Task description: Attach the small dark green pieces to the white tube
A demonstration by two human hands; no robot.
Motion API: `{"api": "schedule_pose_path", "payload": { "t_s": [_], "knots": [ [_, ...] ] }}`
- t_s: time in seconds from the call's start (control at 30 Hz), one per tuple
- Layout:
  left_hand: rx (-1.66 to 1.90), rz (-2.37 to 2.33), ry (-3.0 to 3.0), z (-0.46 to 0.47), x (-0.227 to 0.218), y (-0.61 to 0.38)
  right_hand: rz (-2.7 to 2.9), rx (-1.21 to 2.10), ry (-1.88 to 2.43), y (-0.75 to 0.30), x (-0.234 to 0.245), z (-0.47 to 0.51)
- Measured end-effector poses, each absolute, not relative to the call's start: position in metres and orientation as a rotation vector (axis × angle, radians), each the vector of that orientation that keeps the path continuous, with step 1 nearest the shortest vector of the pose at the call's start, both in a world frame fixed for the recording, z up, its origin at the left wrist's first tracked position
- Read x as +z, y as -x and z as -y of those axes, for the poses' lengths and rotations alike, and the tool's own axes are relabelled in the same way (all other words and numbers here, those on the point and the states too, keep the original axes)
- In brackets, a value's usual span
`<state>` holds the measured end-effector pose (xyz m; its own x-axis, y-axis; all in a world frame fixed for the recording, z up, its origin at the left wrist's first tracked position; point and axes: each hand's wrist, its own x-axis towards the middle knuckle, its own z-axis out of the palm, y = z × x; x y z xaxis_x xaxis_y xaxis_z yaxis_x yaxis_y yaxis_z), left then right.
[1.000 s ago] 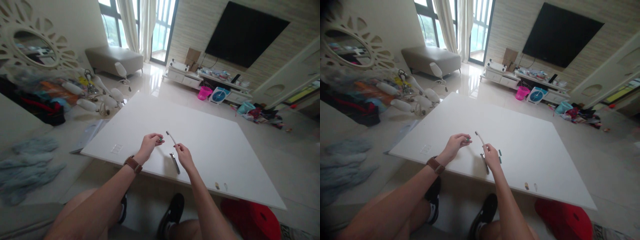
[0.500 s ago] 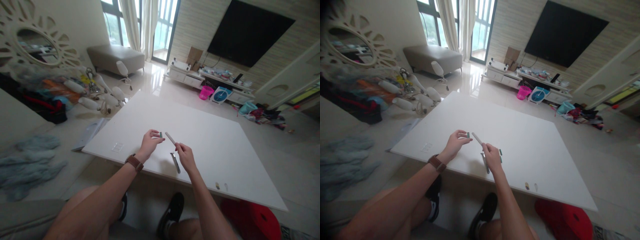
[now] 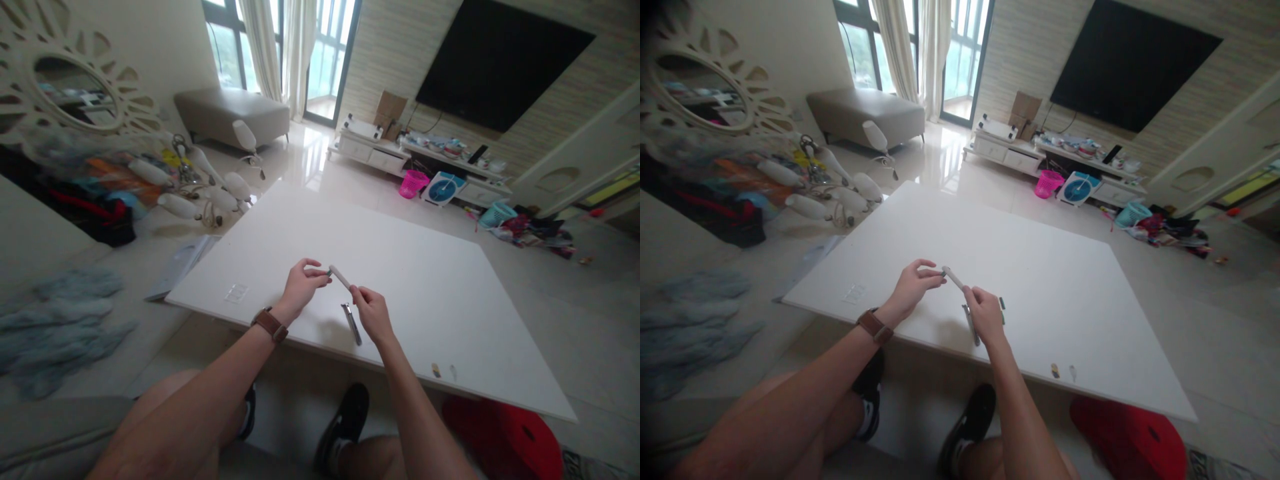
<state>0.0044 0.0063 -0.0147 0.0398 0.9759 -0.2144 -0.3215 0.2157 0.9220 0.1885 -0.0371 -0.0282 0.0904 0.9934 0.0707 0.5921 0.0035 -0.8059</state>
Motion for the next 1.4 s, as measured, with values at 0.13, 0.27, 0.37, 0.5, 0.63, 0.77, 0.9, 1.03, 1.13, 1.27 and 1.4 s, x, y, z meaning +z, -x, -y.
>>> {"api": "schedule_pose_path", "payload": {
  "t_s": [0.13, 0.27, 0.37, 0.5, 0.63, 0.77, 0.9, 1.03, 1.13, 1.27, 1.4],
  "knots": [
    [1.180, -1.039, -0.830, -0.006, -0.015, -0.005, 1.661, 0.732, 1.684, -0.183, -0.033, 0.038],
    [1.184, -1.064, -0.854, -0.006, -0.015, -0.006, 1.701, 0.686, 1.743, -0.183, -0.037, 0.037],
    [1.183, -1.081, -0.886, -0.006, -0.016, -0.005, 1.721, 0.705, 1.762, -0.184, -0.039, 0.037],
    [1.180, -1.102, -0.912, -0.006, -0.017, -0.004, 1.735, 0.742, 1.760, -0.185, -0.039, 0.036],
    [1.166, -1.106, -0.894, -0.005, -0.017, -0.004, 1.687, 0.698, 1.778, -0.186, -0.039, 0.035],
    [1.164, -1.118, -0.878, -0.007, -0.018, -0.004, 1.622, 0.611, 1.793, -0.188, -0.036, 0.036],
    [1.210, -1.098, -0.828, -0.008, -0.020, -0.005, 1.550, 0.577, 1.718, -0.186, -0.032, 0.038],
    [1.228, -1.048, -0.815, -0.007, -0.020, -0.006, 1.605, 0.673, 1.645, -0.180, -0.031, 0.040],
    [1.235, -1.042, -0.802, -0.006, -0.020, -0.007, 1.664, 0.671, 1.679, -0.181, -0.034, 0.038],
    [1.229, -1.067, -0.805, -0.006, -0.020, -0.008, 1.566, 0.542, 1.757, -0.188, -0.034, 0.036],
    [1.233, -1.062, -0.803, -0.006, -0.020, -0.008, 1.602, 0.537, 1.677, -0.187, -0.032, 0.038]
  ]
}}
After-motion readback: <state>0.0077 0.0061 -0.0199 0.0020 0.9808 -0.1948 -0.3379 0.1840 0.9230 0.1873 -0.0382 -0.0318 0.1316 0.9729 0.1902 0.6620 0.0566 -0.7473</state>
